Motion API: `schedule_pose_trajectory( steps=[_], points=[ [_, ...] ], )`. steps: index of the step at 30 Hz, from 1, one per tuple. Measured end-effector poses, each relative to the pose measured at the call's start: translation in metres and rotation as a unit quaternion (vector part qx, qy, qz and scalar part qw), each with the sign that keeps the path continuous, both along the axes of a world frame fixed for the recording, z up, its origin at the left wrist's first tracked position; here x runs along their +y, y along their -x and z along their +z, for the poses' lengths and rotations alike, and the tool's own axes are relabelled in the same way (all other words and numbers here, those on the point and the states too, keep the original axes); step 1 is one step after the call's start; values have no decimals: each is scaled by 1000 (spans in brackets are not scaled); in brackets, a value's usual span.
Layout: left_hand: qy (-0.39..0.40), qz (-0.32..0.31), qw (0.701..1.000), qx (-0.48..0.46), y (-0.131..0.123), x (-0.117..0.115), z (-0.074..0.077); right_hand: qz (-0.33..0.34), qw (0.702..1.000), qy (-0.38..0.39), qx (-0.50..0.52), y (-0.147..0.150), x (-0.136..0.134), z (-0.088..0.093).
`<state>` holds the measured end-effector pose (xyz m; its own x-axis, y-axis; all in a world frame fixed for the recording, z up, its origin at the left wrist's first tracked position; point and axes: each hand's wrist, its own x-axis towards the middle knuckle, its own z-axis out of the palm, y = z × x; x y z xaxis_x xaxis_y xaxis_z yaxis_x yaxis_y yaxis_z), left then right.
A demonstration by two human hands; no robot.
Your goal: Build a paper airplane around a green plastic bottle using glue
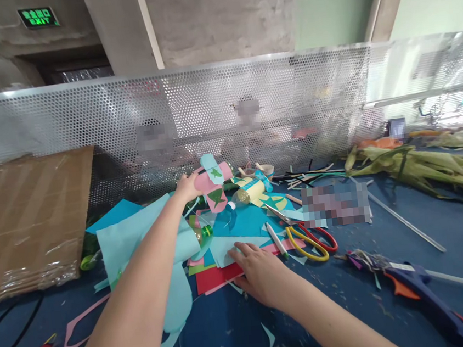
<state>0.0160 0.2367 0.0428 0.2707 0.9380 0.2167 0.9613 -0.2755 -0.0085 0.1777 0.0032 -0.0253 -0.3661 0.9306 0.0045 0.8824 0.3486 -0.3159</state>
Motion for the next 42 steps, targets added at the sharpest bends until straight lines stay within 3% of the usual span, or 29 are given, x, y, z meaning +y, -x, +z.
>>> schedule_pose_trajectory(
  steps=[6,11,16,22,25,27,31,34,37,42],
  points=[
    [-1,60,998,9,-1,6,-9,-17,1000,24,-9,-1,4,-4],
    [-17,84,996,6,-3,7,-11,-7,999,26,-36,-1,-2,6],
    [-4,72,997,18,-7,9,-6,-15,998,26,-50,1,-8,15],
    [22,65,996,49,-10,5,-5,-62,998,-1,17,4,3,-2],
    [24,58,996,59,-10,-3,-4,-84,996,38,13,3,8,-7],
    [18,54,997,61,-9,-8,0,-84,995,55,3,2,9,-8],
    [-1,38,997,60,-11,-20,16,-93,996,13,-4,1,9,-8],
    [-17,4,998,61,-20,-38,30,-106,994,-14,-5,-2,11,-7],
    [-16,-43,997,65,-34,-73,36,-122,992,-30,-7,-6,17,-8],
    [95,-99,983,123,-48,-148,15,-137,989,-56,-8,-11,31,-14]
  ],
)
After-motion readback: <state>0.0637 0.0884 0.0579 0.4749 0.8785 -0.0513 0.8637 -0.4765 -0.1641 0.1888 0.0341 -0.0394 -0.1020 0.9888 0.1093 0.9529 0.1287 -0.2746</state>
